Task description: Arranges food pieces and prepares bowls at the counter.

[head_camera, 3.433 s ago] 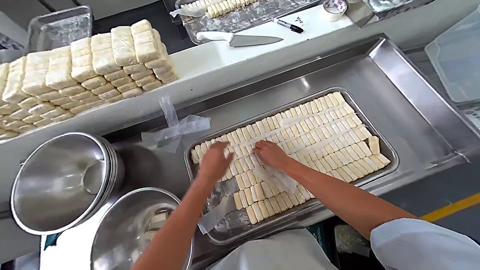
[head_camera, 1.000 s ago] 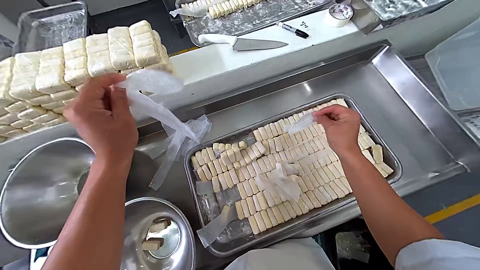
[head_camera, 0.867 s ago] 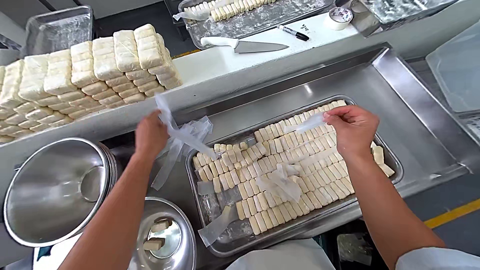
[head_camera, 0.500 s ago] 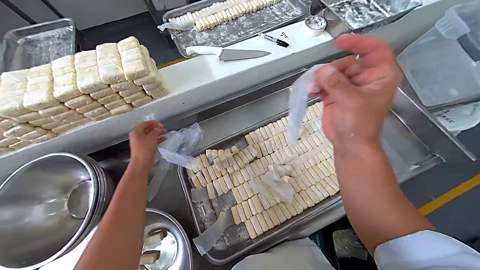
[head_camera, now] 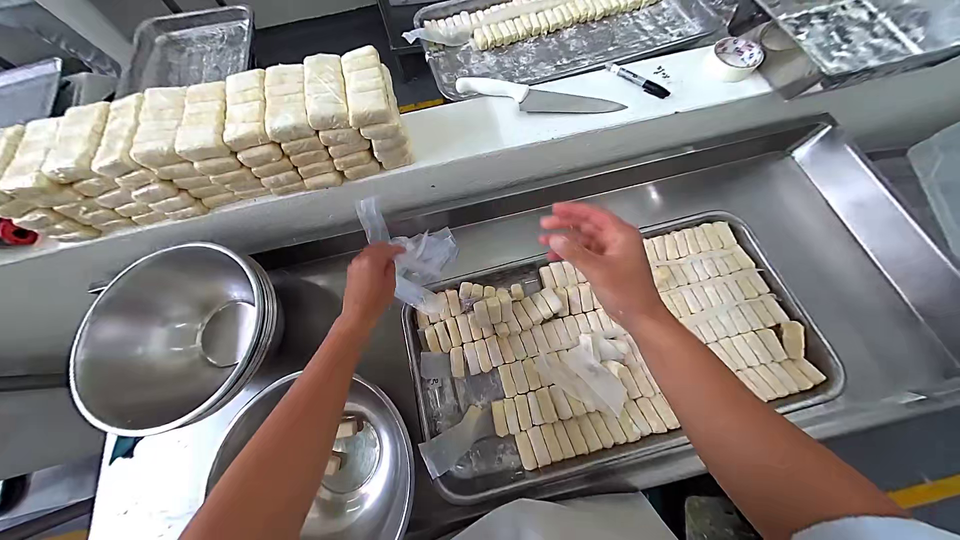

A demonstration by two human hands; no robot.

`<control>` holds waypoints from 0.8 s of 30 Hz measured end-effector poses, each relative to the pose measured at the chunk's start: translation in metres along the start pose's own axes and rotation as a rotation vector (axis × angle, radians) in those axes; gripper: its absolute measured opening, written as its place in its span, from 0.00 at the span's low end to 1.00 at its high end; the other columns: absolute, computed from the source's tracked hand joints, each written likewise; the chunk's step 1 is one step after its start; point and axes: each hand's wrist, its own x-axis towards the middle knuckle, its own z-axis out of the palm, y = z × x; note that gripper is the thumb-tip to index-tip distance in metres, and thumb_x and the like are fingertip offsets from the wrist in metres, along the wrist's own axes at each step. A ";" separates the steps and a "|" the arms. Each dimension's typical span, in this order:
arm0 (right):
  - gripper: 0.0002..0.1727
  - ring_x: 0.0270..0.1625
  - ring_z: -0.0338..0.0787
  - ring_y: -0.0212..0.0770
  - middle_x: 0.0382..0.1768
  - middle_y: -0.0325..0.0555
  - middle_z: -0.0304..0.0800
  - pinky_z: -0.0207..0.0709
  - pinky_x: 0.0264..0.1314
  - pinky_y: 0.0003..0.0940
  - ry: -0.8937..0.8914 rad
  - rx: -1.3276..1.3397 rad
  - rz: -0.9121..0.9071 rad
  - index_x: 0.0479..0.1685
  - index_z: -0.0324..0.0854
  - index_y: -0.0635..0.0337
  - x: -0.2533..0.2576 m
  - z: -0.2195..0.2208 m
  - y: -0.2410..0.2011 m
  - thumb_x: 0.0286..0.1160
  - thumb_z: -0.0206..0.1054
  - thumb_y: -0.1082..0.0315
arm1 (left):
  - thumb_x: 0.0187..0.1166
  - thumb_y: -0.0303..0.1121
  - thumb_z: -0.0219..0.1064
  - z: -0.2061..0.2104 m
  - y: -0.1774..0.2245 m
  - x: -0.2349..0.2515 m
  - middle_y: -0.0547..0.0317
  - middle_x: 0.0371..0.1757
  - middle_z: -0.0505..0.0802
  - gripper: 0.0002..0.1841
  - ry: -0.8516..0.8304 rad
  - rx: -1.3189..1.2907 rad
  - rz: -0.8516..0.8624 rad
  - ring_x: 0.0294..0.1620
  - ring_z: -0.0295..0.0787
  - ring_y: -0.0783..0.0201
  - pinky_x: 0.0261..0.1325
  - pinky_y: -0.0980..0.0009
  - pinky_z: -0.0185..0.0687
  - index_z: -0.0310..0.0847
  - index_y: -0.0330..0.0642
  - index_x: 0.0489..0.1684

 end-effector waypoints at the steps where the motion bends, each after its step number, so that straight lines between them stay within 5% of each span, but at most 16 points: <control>1: 0.23 0.57 0.94 0.43 0.63 0.51 0.89 0.90 0.60 0.42 0.003 -0.041 0.047 0.73 0.77 0.65 -0.013 -0.006 0.013 0.79 0.66 0.68 | 0.84 0.19 0.53 0.011 -0.015 -0.001 0.34 0.64 0.89 0.17 -0.136 0.123 0.008 0.67 0.85 0.35 0.70 0.33 0.77 0.87 0.32 0.62; 3: 0.21 0.57 0.93 0.41 0.62 0.50 0.90 0.89 0.61 0.42 -0.015 -0.137 0.148 0.71 0.79 0.63 -0.041 -0.014 0.041 0.80 0.66 0.67 | 0.84 0.23 0.56 0.032 -0.042 -0.003 0.36 0.74 0.83 0.20 -0.362 0.338 -0.103 0.77 0.77 0.34 0.74 0.31 0.71 0.82 0.39 0.72; 4: 0.20 0.58 0.93 0.42 0.63 0.50 0.90 0.88 0.61 0.42 -0.039 -0.189 0.193 0.70 0.80 0.62 -0.058 -0.017 0.054 0.81 0.66 0.67 | 0.82 0.23 0.60 0.037 -0.056 -0.005 0.30 0.78 0.78 0.24 -0.387 0.372 -0.184 0.80 0.71 0.28 0.75 0.27 0.66 0.76 0.38 0.78; 6: 0.19 0.61 0.92 0.42 0.63 0.51 0.90 0.87 0.65 0.43 -0.108 -0.316 0.248 0.69 0.81 0.63 -0.089 -0.015 0.073 0.81 0.68 0.69 | 0.80 0.26 0.64 0.031 -0.068 -0.004 0.15 0.84 0.63 0.34 -0.291 0.336 -0.366 0.83 0.58 0.16 0.73 0.18 0.58 0.61 0.37 0.89; 8: 0.19 0.62 0.91 0.45 0.63 0.52 0.89 0.85 0.68 0.47 -0.218 -0.458 0.264 0.68 0.83 0.62 -0.113 -0.005 0.085 0.81 0.68 0.67 | 0.77 0.24 0.64 0.011 -0.051 0.003 0.12 0.85 0.56 0.39 -0.152 0.288 -0.468 0.82 0.54 0.13 0.71 0.16 0.58 0.52 0.35 0.92; 11: 0.20 0.74 0.84 0.49 0.71 0.52 0.85 0.76 0.77 0.50 -0.470 -0.602 0.259 0.70 0.84 0.58 -0.126 0.032 0.094 0.82 0.68 0.63 | 0.76 0.21 0.62 -0.012 0.000 -0.006 0.19 0.80 0.69 0.39 -0.068 0.149 -0.419 0.77 0.69 0.19 0.70 0.22 0.67 0.52 0.33 0.92; 14: 0.22 0.81 0.77 0.53 0.77 0.54 0.79 0.68 0.84 0.51 -0.593 -0.696 0.091 0.74 0.81 0.57 -0.116 0.079 0.103 0.83 0.67 0.62 | 0.82 0.25 0.60 0.004 0.050 -0.043 0.34 0.69 0.86 0.28 -0.251 0.036 -0.298 0.69 0.84 0.34 0.68 0.31 0.76 0.66 0.39 0.85; 17: 0.25 0.81 0.76 0.58 0.79 0.57 0.76 0.67 0.84 0.57 -0.369 -0.714 -0.133 0.74 0.82 0.57 -0.084 0.100 0.104 0.78 0.71 0.61 | 0.80 0.26 0.63 0.037 0.075 -0.075 0.36 0.74 0.82 0.28 -0.345 -0.003 -0.299 0.74 0.80 0.36 0.71 0.32 0.75 0.70 0.40 0.84; 19: 0.35 0.86 0.68 0.62 0.83 0.61 0.70 0.59 0.87 0.63 -0.292 -0.739 -0.113 0.80 0.77 0.57 -0.047 0.097 0.102 0.71 0.77 0.57 | 0.80 0.27 0.63 0.050 0.081 -0.094 0.38 0.74 0.83 0.29 -0.337 -0.063 -0.326 0.72 0.82 0.38 0.70 0.34 0.78 0.70 0.42 0.84; 22: 0.59 0.91 0.55 0.68 0.88 0.69 0.58 0.45 0.89 0.71 -0.408 -0.878 0.070 0.92 0.59 0.59 -0.003 0.091 0.120 0.56 0.86 0.47 | 0.83 0.29 0.62 0.069 0.089 -0.127 0.45 0.72 0.86 0.26 -0.366 -0.201 -0.335 0.69 0.86 0.46 0.70 0.42 0.81 0.71 0.43 0.83; 24: 0.59 0.89 0.60 0.67 0.85 0.68 0.63 0.51 0.88 0.69 -0.535 -0.956 0.065 0.91 0.59 0.60 0.004 0.093 0.130 0.54 0.87 0.48 | 0.84 0.30 0.61 0.074 0.097 -0.146 0.49 0.70 0.88 0.25 -0.372 -0.253 -0.331 0.68 0.87 0.52 0.71 0.47 0.82 0.73 0.45 0.82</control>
